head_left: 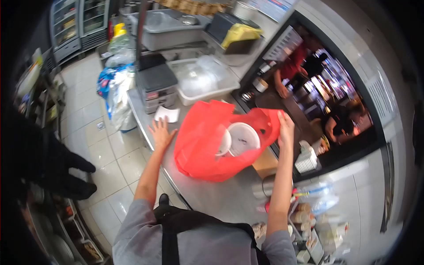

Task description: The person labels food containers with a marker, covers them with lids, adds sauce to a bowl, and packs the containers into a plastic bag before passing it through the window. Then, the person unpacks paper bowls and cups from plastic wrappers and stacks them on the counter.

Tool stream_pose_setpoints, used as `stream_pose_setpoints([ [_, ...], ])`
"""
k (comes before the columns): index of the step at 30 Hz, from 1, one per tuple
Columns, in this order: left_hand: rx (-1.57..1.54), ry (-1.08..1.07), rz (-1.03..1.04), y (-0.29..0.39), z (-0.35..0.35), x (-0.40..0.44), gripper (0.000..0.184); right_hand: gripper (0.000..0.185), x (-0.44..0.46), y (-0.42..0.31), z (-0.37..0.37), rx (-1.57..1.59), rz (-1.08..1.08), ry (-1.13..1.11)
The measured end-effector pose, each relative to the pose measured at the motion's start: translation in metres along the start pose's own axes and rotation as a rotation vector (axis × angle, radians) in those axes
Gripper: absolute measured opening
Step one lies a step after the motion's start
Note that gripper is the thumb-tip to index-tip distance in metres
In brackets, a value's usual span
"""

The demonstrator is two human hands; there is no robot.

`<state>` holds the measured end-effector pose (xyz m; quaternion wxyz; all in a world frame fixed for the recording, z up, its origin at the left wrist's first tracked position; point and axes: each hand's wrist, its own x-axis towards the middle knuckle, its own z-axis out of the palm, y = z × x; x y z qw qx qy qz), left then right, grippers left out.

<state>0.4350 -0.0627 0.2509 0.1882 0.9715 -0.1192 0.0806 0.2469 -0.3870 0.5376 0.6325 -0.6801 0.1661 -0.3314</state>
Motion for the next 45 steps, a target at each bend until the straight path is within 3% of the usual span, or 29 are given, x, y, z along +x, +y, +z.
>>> stream_pose_setpoints([
  [2,0.014,0.036,0.024,0.005,-0.007,0.014,0.08,0.016,-0.006,-0.008,-0.003,-0.095,-0.011,-0.059],
  [3,0.106,0.149,0.083,0.0,0.01,0.025,0.07,0.016,-0.009,-0.014,-0.004,-0.085,0.008,-0.089],
  [4,0.08,0.109,0.085,0.003,0.007,0.035,0.062,0.016,-0.009,-0.014,-0.005,-0.071,0.008,-0.088],
  [7,0.158,0.239,0.266,-0.027,0.073,0.072,0.057,0.015,-0.021,-0.04,0.0,0.079,0.023,-0.103],
  [8,-0.024,0.22,0.222,-0.022,0.066,0.078,0.043,0.015,-0.022,-0.042,-0.005,0.104,0.038,-0.11],
  [10,-0.735,0.144,0.157,-0.012,0.05,0.103,0.032,0.015,-0.024,-0.047,-0.016,0.15,0.064,-0.131],
  [11,-1.086,0.089,0.121,-0.009,0.028,0.114,0.027,0.014,-0.024,-0.047,-0.018,0.18,0.072,-0.137],
  [12,-1.194,0.313,0.168,0.046,-0.08,0.091,0.023,0.014,-0.024,-0.046,-0.019,0.206,0.084,-0.147],
  [13,-1.421,0.248,0.059,0.081,-0.161,0.074,0.023,0.013,-0.025,-0.046,-0.02,0.227,0.104,-0.16],
  [14,-1.556,0.387,0.265,0.106,-0.206,0.068,0.02,0.013,-0.025,-0.047,-0.018,0.251,0.127,-0.161],
  [15,-1.589,0.379,0.408,0.135,-0.254,0.052,0.018,0.013,-0.025,-0.047,-0.018,0.282,0.126,-0.174],
  [17,-1.378,0.084,0.726,0.173,-0.292,0.035,0.019,0.013,-0.024,-0.047,-0.015,0.352,0.122,-0.205],
  [18,-1.007,0.062,1.007,0.199,-0.305,0.026,0.025,0.012,-0.026,-0.051,-0.013,0.38,0.132,-0.19],
  [20,-0.586,-0.39,1.1,0.239,-0.296,0.016,0.03,0.012,-0.029,-0.057,-0.015,0.453,0.108,-0.231],
  [22,-0.524,-0.602,1.265,0.261,-0.241,0.032,0.04,0.011,-0.031,-0.064,-0.02,0.527,0.097,-0.258],
  [25,-0.481,-0.785,1.154,0.27,-0.208,0.034,0.049,0.011,-0.036,-0.078,-0.022,0.543,0.088,-0.287],
  [26,-0.262,-0.616,1.186,0.271,-0.211,0.026,0.056,0.011,-0.038,-0.082,-0.019,0.517,0.091,-0.297],
  [29,-0.004,-0.26,1.183,0.268,-0.237,0.012,0.058,0.013,-0.038,-0.087,-0.014,0.465,0.068,-0.318],
  [30,-0.083,-0.326,1.123,0.263,-0.262,0.012,0.057,0.013,-0.037,-0.088,-0.014,0.45,0.062,-0.312],
  [32,-0.396,-0.782,1.186,0.234,-0.307,0.031,0.056,0.014,-0.034,-0.086,-0.019,0.441,0.058,-0.295],
  [33,-0.386,-1.065,1.084,0.207,-0.319,0.044,0.062,0.013,-0.031,-0.084,-0.02,0.456,0.05,-0.299],
  [35,-0.571,-1.49,1.25,0.168,-0.33,0.051,0.075,0.01,-0.029,-0.083,-0.025,0.483,0.011,-0.267],
  [36,-0.511,-1.412,1.227,0.139,-0.312,0.063,0.074,0.01,-0.029,-0.085,-0.027,0.492,0.03,-0.265],
  [37,-0.418,-1.51,1.152,0.142,-0.333,0.044,0.068,0.009,-0.029,-0.085,-0.029,0.498,0.023,-0.262],
  [39,-0.058,-1.207,1.2,0.136,-0.355,0.021,0.055,0.009,-0.021,-0.077,-0.036,0.542,0.022,-0.296],
  [42,-0.346,-0.986,1.142,0.112,-0.352,0.036,0.04,0.009,-0.014,-0.072,-0.034,0.586,0.03,-0.253],
  [43,-0.543,-0.804,1.136,0.111,-0.353,0.04,0.036,0.01,-0.015,-0.073,-0.031,0.587,0.03,-0.242],
  [45,-0.863,-0.798,0.816,0.121,-0.36,0.045,0.041,0.014,-0.02,-0.085,-0.016,0.585,-0.018,-0.252],
])
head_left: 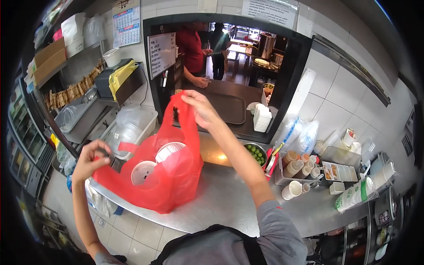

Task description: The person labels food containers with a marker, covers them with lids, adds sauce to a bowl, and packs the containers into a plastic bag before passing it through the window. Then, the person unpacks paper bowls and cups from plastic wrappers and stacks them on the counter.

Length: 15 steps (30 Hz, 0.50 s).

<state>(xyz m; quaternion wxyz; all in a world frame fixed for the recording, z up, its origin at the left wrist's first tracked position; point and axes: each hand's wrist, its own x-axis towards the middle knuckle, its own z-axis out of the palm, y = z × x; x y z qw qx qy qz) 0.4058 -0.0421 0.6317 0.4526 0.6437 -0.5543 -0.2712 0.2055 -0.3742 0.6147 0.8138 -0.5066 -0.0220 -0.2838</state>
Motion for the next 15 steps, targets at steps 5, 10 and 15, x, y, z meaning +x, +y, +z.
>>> stream_pose_setpoints([
  [5,0.008,0.214,0.193,0.056,0.082,0.059,0.068,0.029,-0.003,-0.022,0.092,-0.281,-0.167,-0.264],
  [10,-0.129,0.248,0.406,0.054,0.092,0.1,0.038,0.037,-0.021,-0.021,0.136,-0.73,-0.343,-0.325],
  [15,-0.12,0.185,0.273,0.078,0.064,0.094,0.012,0.064,-0.019,0.003,0.1,-0.616,-0.558,-0.185],
])
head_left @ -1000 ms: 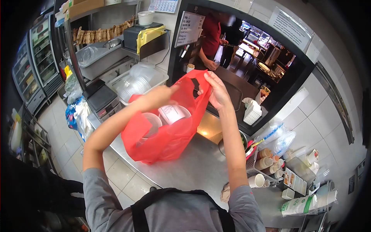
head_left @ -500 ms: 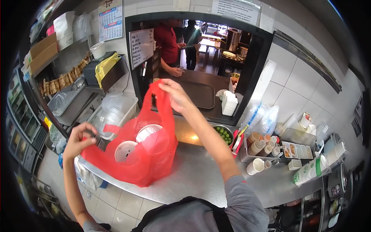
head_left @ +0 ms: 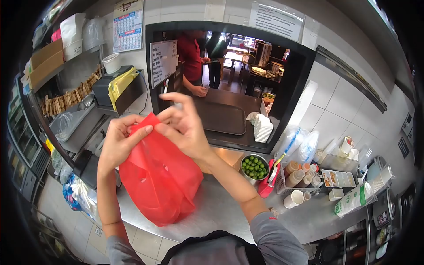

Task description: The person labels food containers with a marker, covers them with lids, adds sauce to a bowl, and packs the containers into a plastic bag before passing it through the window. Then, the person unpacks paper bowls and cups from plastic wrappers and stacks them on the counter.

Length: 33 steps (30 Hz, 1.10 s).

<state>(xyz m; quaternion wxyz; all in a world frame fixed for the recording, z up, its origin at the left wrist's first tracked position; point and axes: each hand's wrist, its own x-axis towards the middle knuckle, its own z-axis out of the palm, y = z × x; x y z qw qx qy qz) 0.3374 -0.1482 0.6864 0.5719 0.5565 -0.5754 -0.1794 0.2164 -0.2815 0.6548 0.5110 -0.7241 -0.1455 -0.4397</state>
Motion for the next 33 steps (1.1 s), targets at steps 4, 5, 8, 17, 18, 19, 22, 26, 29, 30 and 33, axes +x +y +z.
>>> stream_pose_setpoints([
  [4,0.069,-0.103,0.022,0.002,0.0,0.011,0.014,0.103,-0.034,0.066,-0.004,0.042,0.28,-0.287],
  [5,0.062,-0.139,0.046,0.001,0.004,0.015,0.015,0.097,-0.046,0.067,0.004,0.042,0.529,-0.475],
  [8,0.263,-0.286,0.126,-0.012,0.018,0.032,0.016,0.057,-0.082,0.123,0.03,-0.188,0.831,-0.507],
  [17,0.01,0.173,0.198,-0.079,-0.046,0.01,0.057,0.036,-0.037,0.055,0.03,0.328,0.811,-0.046],
  [18,-0.004,0.27,0.182,-0.093,-0.05,-0.001,0.055,0.035,-0.031,0.055,0.027,0.334,0.809,0.003],
  [19,-0.017,0.366,0.168,-0.11,-0.052,-0.013,0.054,0.035,-0.024,0.056,0.023,0.338,0.805,0.052],
  [22,-0.043,0.595,0.068,-0.172,-0.044,-0.045,0.048,0.034,0.001,0.062,-0.003,0.29,0.742,0.177],
  [26,-0.017,0.686,-0.182,-0.283,0.002,-0.102,0.039,0.032,0.031,0.083,-0.069,0.197,0.645,0.323],
  [29,0.127,0.558,-0.338,-0.335,0.079,-0.141,0.046,0.036,0.073,0.085,-0.104,0.164,0.529,0.42],
  [30,0.186,0.526,-0.375,-0.346,0.103,-0.15,0.05,0.036,0.084,0.091,-0.118,0.169,0.482,0.42],
  [33,0.376,0.45,-0.395,-0.364,0.157,-0.162,0.057,0.035,0.116,0.1,-0.151,0.025,0.397,0.516],
])
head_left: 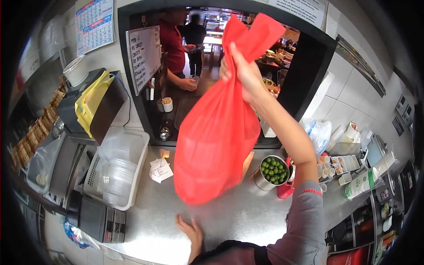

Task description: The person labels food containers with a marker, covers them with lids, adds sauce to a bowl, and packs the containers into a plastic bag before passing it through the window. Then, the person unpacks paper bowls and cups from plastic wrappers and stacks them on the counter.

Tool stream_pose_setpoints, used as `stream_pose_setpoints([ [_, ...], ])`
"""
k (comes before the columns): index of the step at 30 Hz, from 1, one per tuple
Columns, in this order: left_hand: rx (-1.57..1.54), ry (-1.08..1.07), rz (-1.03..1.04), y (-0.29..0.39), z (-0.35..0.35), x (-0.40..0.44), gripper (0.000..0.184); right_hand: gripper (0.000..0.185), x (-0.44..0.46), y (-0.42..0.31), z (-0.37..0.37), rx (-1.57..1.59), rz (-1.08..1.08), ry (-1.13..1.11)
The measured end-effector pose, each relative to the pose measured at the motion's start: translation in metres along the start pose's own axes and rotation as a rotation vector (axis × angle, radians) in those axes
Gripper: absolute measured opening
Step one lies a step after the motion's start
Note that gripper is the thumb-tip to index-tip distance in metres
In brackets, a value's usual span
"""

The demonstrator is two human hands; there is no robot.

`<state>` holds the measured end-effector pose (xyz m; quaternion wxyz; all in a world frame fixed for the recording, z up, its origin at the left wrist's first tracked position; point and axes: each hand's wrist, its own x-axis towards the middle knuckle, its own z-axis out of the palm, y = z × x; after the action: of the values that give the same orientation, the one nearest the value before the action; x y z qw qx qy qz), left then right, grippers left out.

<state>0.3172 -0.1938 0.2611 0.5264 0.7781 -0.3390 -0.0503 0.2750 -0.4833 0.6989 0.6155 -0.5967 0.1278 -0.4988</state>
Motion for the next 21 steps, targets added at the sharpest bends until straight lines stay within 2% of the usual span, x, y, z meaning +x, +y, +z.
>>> stream_pose_setpoints([
  [1,0.185,-0.088,0.095,0.004,0.001,-0.005,0.058,0.033,0.016,0.001,-0.007,-0.034,-0.038,0.007],
  [4,0.158,-0.107,0.158,0.009,0.0,-0.002,0.058,0.031,0.064,0.019,-0.036,-0.144,-0.123,0.071],
  [8,0.211,-0.093,0.107,0.002,0.006,-0.004,0.056,0.032,0.122,0.06,-0.075,-0.299,-0.206,0.243],
  [12,0.206,-0.098,0.088,0.001,0.005,-0.004,0.056,0.043,0.165,0.108,-0.118,-0.413,-0.324,0.318],
  [13,0.206,-0.103,0.085,0.002,0.006,-0.003,0.057,0.049,0.17,0.115,-0.128,-0.401,-0.241,0.307],
  [14,0.2,-0.094,0.082,0.008,0.005,-0.003,0.056,0.048,0.183,0.132,-0.143,-0.42,-0.24,0.363],
  [16,0.191,-0.076,0.078,0.023,0.003,-0.001,0.056,0.046,0.181,0.142,-0.149,-0.432,-0.122,0.319],
  [19,0.19,-0.081,0.056,0.027,0.003,0.002,0.059,0.048,0.199,0.153,-0.155,-0.417,-0.132,0.309],
  [21,0.205,-0.134,0.077,0.017,0.004,0.002,0.058,0.051,0.22,0.162,-0.172,-0.641,-0.183,0.356],
])
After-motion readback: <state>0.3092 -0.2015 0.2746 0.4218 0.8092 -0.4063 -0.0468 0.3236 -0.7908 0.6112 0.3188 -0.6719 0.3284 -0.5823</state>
